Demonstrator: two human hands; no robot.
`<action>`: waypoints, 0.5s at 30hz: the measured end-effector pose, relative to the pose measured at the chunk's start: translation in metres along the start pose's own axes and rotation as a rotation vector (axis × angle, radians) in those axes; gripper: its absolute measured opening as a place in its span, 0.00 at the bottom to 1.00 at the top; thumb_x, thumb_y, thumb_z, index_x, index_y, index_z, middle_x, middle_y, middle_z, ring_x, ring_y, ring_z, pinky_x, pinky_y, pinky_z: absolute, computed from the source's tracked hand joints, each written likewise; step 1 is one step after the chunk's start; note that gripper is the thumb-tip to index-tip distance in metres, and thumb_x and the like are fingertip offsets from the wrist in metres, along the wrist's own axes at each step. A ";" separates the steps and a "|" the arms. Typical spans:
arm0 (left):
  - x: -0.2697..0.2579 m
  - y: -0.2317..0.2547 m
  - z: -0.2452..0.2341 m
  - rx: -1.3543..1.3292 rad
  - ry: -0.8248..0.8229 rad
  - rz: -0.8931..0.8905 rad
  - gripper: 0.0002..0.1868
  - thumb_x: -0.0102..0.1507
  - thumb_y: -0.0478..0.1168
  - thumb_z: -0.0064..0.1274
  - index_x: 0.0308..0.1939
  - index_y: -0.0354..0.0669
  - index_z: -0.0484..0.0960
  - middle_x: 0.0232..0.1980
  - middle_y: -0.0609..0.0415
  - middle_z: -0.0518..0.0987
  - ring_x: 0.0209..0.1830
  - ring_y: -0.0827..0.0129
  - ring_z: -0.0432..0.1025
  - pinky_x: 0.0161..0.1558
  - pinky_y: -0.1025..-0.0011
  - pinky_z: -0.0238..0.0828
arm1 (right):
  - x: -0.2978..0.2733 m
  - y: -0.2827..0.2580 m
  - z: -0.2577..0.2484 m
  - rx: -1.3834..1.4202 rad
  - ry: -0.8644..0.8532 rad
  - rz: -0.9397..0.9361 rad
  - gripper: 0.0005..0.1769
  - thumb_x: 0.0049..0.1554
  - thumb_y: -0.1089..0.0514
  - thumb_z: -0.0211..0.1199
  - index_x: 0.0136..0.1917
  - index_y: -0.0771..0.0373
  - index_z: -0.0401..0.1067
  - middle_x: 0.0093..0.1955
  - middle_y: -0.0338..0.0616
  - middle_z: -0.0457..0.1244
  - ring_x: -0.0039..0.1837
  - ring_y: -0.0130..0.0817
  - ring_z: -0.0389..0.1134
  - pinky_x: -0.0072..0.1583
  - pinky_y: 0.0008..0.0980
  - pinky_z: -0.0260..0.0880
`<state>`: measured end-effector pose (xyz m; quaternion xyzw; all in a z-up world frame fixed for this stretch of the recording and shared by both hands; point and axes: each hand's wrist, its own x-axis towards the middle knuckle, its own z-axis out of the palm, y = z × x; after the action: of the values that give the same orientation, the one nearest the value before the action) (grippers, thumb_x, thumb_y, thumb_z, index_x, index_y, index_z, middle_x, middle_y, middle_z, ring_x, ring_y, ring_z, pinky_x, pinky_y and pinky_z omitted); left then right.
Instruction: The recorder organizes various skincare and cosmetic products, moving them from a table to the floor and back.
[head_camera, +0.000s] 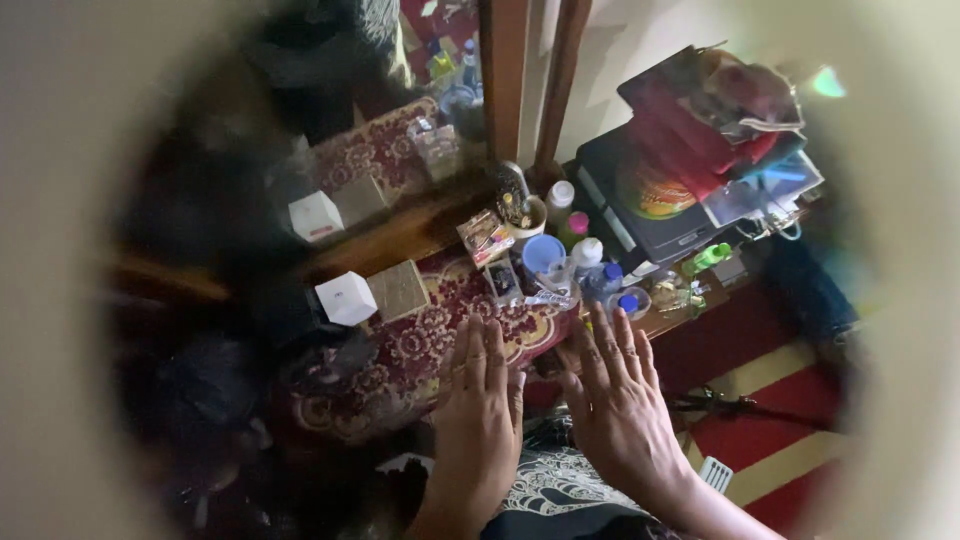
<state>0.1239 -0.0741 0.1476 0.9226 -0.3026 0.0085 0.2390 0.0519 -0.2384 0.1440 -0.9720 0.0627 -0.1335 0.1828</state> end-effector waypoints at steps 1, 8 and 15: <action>0.001 0.002 -0.001 0.002 0.005 0.008 0.33 0.73 0.48 0.36 0.76 0.29 0.55 0.77 0.28 0.56 0.76 0.37 0.53 0.70 0.54 0.55 | -0.001 0.001 0.000 -0.002 0.009 0.000 0.32 0.63 0.51 0.50 0.76 0.67 0.56 0.82 0.63 0.44 0.84 0.62 0.39 0.78 0.57 0.38; 0.009 0.019 0.003 0.094 0.028 0.090 0.33 0.71 0.47 0.39 0.75 0.28 0.56 0.76 0.30 0.59 0.76 0.41 0.55 0.71 0.52 0.55 | -0.013 0.012 -0.009 0.005 0.021 0.026 0.32 0.63 0.50 0.51 0.76 0.65 0.57 0.82 0.60 0.45 0.84 0.59 0.38 0.78 0.55 0.36; 0.006 0.026 0.020 0.110 -0.015 0.226 0.34 0.71 0.49 0.39 0.75 0.30 0.57 0.76 0.34 0.60 0.76 0.44 0.57 0.70 0.53 0.57 | -0.041 0.007 -0.021 0.049 -0.004 0.217 0.37 0.62 0.50 0.53 0.78 0.70 0.51 0.83 0.62 0.43 0.84 0.57 0.36 0.79 0.53 0.32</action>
<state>0.1115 -0.1045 0.1419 0.8944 -0.4054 0.0451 0.1833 0.0066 -0.2452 0.1503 -0.9550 0.1641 -0.1125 0.2200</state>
